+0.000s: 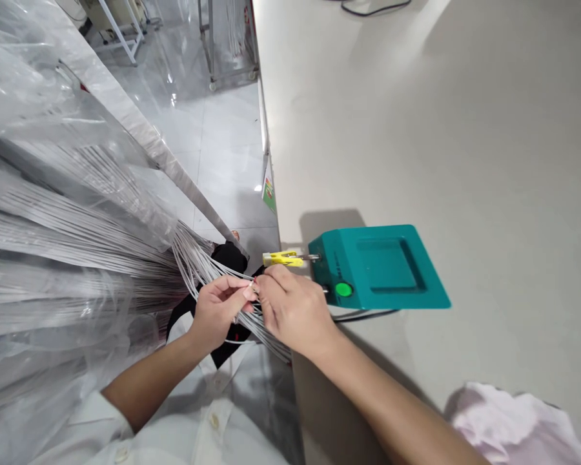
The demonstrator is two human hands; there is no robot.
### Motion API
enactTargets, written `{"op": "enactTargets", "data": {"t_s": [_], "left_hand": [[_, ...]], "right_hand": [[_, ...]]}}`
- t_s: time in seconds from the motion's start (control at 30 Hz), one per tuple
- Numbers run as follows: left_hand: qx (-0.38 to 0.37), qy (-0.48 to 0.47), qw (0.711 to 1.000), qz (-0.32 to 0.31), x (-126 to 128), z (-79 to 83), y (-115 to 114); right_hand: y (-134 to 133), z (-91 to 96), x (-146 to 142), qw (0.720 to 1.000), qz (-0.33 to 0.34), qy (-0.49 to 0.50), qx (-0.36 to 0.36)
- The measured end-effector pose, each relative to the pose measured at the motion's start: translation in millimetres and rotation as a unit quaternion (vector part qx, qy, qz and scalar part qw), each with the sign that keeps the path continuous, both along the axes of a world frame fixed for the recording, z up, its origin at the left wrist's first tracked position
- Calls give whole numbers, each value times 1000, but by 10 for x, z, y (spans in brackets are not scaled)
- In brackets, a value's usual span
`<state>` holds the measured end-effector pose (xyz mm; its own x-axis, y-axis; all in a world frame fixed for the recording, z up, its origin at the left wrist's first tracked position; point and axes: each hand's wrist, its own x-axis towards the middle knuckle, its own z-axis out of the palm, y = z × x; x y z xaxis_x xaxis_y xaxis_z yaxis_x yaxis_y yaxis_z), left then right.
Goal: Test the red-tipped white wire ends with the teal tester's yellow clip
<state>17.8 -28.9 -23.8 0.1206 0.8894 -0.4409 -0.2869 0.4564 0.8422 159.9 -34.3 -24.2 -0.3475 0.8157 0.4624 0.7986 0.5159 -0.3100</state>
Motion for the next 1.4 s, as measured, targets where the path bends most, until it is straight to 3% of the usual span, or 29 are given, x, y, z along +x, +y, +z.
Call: {"op": "enactTargets", "data": {"t_s": [0.13,0.27,0.5,0.63,0.77,0.83,0.87,0.9,1.0,1.03,1.07,1.1,1.17,1.23,1.33,1.4], "left_hand": [[27,-6,999,28,-62,76,69],[22,4,1000,12,-76,103,89],[26,38,998,-32,-39,63,59],[91,104,989,-58,-72,57,73],[202,188,960,-56,-116,22,70],[245,219,943,-46,-132,16,51],[263,228,937,-40,-138,19,38],[281,233,931,-34,-144,25,25],[322,237,916,-22,-150,52,-5],[323,235,917,-21,-147,61,-9],[311,228,923,-19,-140,69,-11],[287,214,934,-16,-130,77,-9],[203,162,966,-4,-104,89,-1],[129,100,987,4,-78,98,7],[96,57,994,2,-61,104,9],[103,65,992,-15,-71,105,5]], "right_hand": [[-34,18,-22,995,-6,59,-75],[-31,61,-57,980,-54,177,-67],[-1,4,-60,993,-10,118,-20],[4,81,-39,997,-4,62,-35],[18,226,-60,976,-27,167,-140],[31,278,-79,932,-29,271,-241],[37,293,-88,889,-25,335,-312],[44,300,-96,828,-21,404,-389],[59,293,-110,604,-12,565,-562],[61,289,-110,554,-9,590,-588],[61,286,-107,529,-8,604,-596],[59,286,-101,529,-11,609,-591],[50,291,-88,590,-30,598,-542],[37,294,-79,692,-56,553,-460],[17,274,-83,851,-40,422,-309],[3,237,-88,923,-6,329,-199]]}}
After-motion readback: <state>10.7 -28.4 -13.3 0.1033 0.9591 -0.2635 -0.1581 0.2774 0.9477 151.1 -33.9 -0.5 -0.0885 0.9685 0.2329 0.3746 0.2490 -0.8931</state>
